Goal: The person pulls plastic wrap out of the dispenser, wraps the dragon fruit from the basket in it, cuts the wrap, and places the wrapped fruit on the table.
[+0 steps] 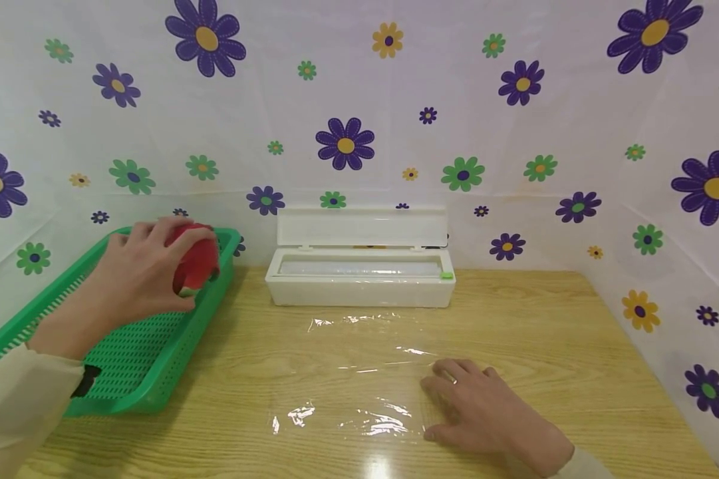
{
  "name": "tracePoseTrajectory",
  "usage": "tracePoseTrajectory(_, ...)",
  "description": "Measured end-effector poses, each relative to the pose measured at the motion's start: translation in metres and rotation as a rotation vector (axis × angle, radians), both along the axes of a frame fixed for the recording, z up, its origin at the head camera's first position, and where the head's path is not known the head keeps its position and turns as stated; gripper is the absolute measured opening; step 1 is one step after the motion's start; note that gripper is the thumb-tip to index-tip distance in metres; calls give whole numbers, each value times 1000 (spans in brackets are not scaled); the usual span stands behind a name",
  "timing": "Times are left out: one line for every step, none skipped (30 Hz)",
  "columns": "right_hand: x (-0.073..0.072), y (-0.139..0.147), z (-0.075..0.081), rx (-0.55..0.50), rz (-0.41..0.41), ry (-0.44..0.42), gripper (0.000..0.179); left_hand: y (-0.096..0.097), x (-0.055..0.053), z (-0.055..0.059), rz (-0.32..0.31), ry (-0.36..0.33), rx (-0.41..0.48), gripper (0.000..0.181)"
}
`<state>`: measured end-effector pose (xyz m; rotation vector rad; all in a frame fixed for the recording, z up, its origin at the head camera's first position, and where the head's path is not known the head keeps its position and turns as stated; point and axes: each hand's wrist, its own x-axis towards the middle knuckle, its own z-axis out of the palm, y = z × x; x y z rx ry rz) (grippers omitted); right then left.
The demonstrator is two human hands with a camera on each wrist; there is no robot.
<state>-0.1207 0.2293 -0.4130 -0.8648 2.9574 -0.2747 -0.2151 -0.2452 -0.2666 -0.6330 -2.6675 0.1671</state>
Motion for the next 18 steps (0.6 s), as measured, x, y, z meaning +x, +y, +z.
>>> tracePoseTrajectory(0, 0, 0, 1, 0, 1, 71, 1, 1, 0, -3, 2, -2, 91)
tracePoseTrajectory(0, 0, 0, 2, -1, 4, 71, 3, 2, 1, -6, 6, -2, 91)
tracePoseTrajectory(0, 0, 0, 3, -2, 4, 71, 4, 3, 1, -10, 10, -3, 91)
tracePoseTrajectory(0, 0, 0, 4, -1, 5, 71, 5, 4, 1, -14, 17, -3, 90)
tracePoseTrajectory(0, 0, 0, 4, 0, 6, 71, 7, 4, 1, -19, 25, -2, 90)
tracePoseTrajectory(0, 0, 0, 5, 1, 7, 70, 8, 5, 2, -25, 30, 0, 90)
tracePoseTrajectory(0, 0, 1, 5, 2, 7, 70, 10, 6, 2, -33, 36, 3, 89)
tracePoseTrajectory(0, 0, 1, 6, 3, 7, 70, 11, 7, 2, -39, 40, 4, 89)
tracePoseTrajectory(0, 0, 1, 7, 3, 7, 70, 13, 7, 2, -46, 42, 2, 90)
tracePoseTrajectory(1, 0, 1, 8, 4, 10, 70, 15, 8, 2, -52, 44, 1, 91)
tracePoseTrajectory(1, 0, 1, 9, 3, 13, 70, 17, 9, 2, -56, 42, 1, 92)
tracePoseTrajectory(1, 0, 1, 11, 4, 16, 71, 18, 10, 2, -59, 39, 1, 93)
tracePoseTrajectory(1, 0, 0, 11, 3, 20, 70, 20, 10, 2, -62, 38, 0, 93)
tracePoseTrajectory(1, 0, 0, 11, 3, 28, 70, 21, 11, 2, -65, 42, 0, 94)
tracePoseTrajectory(1, -1, 0, 9, 5, 33, 70, 22, 12, 2, -70, 45, 1, 94)
tracePoseTrajectory(1, -1, 0, 8, 5, 37, 70, 23, 12, 2, -76, 50, 5, 93)
tracePoseTrajectory(1, -1, -1, 7, 6, 40, 69, 24, 12, 2, -82, 54, 7, 93)
tracePoseTrajectory(1, -1, -1, 6, 8, 43, 69, 25, 13, 2, -89, 62, 9, 92)
